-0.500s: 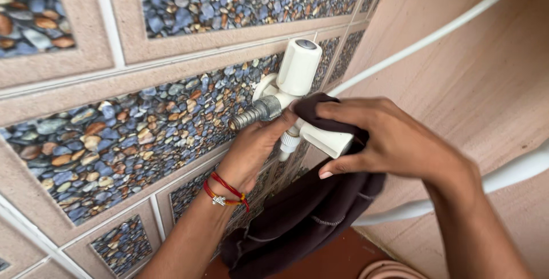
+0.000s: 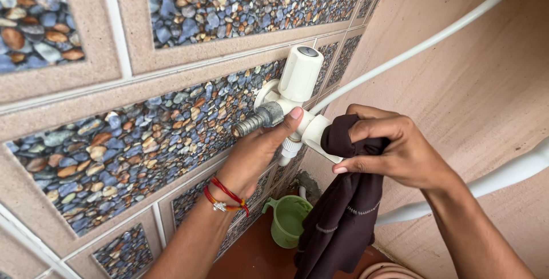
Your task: The person wipes the floor and a hose, then connects a white flexible pipe to a wall-mounted faucet and a sink drain using their hands and a cloth.
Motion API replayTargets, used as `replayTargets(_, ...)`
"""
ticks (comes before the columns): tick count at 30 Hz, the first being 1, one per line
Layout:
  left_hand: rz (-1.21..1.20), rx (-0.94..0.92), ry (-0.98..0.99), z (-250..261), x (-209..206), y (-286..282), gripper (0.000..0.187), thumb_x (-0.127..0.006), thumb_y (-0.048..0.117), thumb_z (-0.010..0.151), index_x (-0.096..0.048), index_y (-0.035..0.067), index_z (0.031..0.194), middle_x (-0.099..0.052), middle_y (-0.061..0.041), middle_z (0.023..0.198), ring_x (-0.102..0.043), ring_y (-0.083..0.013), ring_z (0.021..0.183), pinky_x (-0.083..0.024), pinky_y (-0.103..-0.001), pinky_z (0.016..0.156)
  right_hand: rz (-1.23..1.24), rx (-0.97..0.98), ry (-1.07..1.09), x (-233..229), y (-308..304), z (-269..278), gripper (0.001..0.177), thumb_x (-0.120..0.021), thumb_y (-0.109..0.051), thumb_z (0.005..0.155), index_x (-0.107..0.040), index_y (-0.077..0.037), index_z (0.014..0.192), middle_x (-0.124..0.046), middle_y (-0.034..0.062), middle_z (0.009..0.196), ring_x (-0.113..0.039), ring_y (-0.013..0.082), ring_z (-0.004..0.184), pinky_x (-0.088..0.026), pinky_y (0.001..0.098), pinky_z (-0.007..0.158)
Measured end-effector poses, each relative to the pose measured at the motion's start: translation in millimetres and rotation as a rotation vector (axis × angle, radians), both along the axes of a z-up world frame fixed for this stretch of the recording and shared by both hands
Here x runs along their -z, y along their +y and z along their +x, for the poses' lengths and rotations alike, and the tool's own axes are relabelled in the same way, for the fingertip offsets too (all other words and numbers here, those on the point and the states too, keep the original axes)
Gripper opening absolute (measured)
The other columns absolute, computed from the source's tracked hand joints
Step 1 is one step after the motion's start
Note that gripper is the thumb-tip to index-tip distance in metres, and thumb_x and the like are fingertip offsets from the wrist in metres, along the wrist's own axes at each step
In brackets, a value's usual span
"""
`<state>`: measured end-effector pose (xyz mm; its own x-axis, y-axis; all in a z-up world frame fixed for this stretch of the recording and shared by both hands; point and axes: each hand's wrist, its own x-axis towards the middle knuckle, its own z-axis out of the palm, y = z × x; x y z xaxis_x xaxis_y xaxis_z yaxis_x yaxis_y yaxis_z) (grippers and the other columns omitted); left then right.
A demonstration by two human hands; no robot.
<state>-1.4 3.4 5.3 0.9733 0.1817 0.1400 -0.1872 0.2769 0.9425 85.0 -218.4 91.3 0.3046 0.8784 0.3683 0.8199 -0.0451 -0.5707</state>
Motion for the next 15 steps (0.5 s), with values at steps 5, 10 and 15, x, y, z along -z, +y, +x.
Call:
replayTargets(5,-0.021,-0.029,0.038,4,7,-2,0.076,-0.065,0.062,0.087,-0.074,-0.006,0.119,-0.073,-0.016,0.109,-0.064,-0.0192,0.1,-0.048,-0.031,0.086,-0.424,0.18,-0.215,-23,23,12,0.088,-0.094,-0.032,0.057,-0.065,-0.022,0.139,-0.077,0.0044,0.104,-0.075,0.0185,0.089,-0.06,0.0396,0.081)
replayTargets(10,-0.058,-0.019,-0.014,3,6,-5,0.067,-0.065,0.061,0.085,-0.074,-0.001,0.111,-0.076,-0.008,0.101,-0.069,-0.0111,0.095,-0.053,-0.024,0.084,-0.193,-0.014,-0.231,-17,19,3,0.061,-0.091,-0.028,0.068,-0.073,-0.011,0.123,-0.077,0.0094,0.116,-0.076,0.0219,0.104,-0.061,0.0406,0.084)
replayTargets(15,-0.028,-0.065,0.048,3,4,-5,0.063,-0.065,0.059,0.087,-0.077,-0.001,0.104,-0.072,-0.006,0.09,-0.064,-0.0124,0.083,-0.051,-0.027,0.074,-0.056,0.068,-0.081,-8,15,-7,0.045,-0.093,-0.019,0.063,-0.08,-0.007,0.105,-0.077,0.0062,0.102,-0.074,0.0183,0.094,-0.063,0.0339,0.081)
